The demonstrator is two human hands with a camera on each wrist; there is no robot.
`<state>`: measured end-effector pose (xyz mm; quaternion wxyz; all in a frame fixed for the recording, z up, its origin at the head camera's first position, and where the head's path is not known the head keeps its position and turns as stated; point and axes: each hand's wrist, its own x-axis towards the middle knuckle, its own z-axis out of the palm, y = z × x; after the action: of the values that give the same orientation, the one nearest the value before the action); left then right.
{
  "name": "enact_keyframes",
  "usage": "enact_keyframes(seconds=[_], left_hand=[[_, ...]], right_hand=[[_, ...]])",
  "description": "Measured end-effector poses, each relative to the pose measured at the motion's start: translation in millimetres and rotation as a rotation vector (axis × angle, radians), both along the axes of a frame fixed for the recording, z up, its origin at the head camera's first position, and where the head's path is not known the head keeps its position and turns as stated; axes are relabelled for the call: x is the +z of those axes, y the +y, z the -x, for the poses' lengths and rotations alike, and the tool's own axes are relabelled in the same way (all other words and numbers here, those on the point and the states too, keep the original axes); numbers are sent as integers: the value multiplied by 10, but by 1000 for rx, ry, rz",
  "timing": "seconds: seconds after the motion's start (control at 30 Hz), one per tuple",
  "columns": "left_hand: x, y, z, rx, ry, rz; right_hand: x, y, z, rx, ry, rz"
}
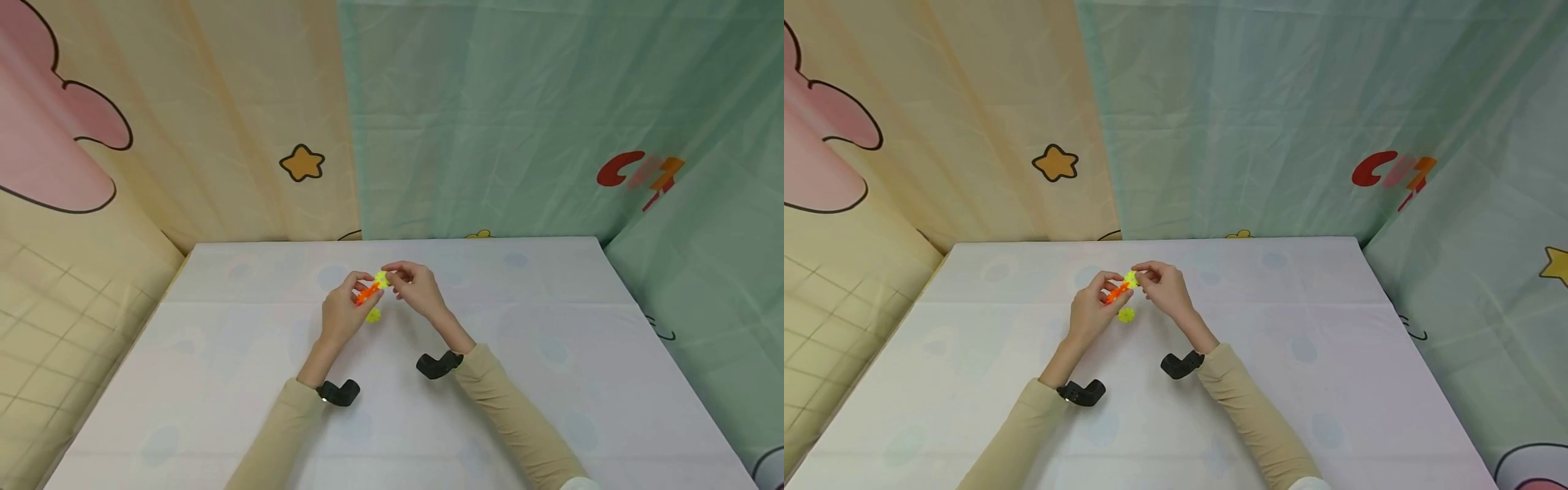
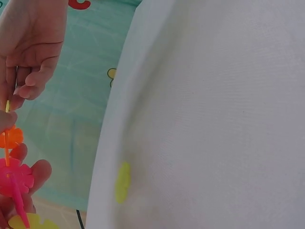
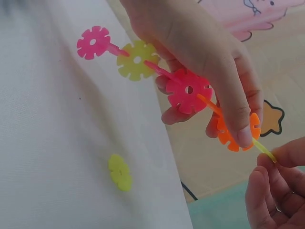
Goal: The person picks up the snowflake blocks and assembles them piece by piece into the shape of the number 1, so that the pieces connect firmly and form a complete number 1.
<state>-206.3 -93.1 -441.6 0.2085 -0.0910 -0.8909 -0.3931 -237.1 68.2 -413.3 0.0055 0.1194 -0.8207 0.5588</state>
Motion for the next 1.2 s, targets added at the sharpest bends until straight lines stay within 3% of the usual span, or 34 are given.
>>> enact_keyframes(seconds=[0.2,0.37,0.53,0.8,1.0,1.2], left_hand=[[-1,-43,5,10,9,-6],[16,-101,21,3,-9,-90],[40,-150,31,-18,-47,-148],[39,-179,34,-25,-73,-140],[58,-178,29,-12,-47,-124],[93,-161,1,-20,-65,-121]], right_hand=[[-14,1,28,8,-4,0],[-66,-6,59,7,-30,-16],[-164,-42,71,24,-49,-102],[-363,-107,79,76,-137,-208],[-481,-163,58,108,-123,-303],[-529,-216,35,104,-105,-420]])
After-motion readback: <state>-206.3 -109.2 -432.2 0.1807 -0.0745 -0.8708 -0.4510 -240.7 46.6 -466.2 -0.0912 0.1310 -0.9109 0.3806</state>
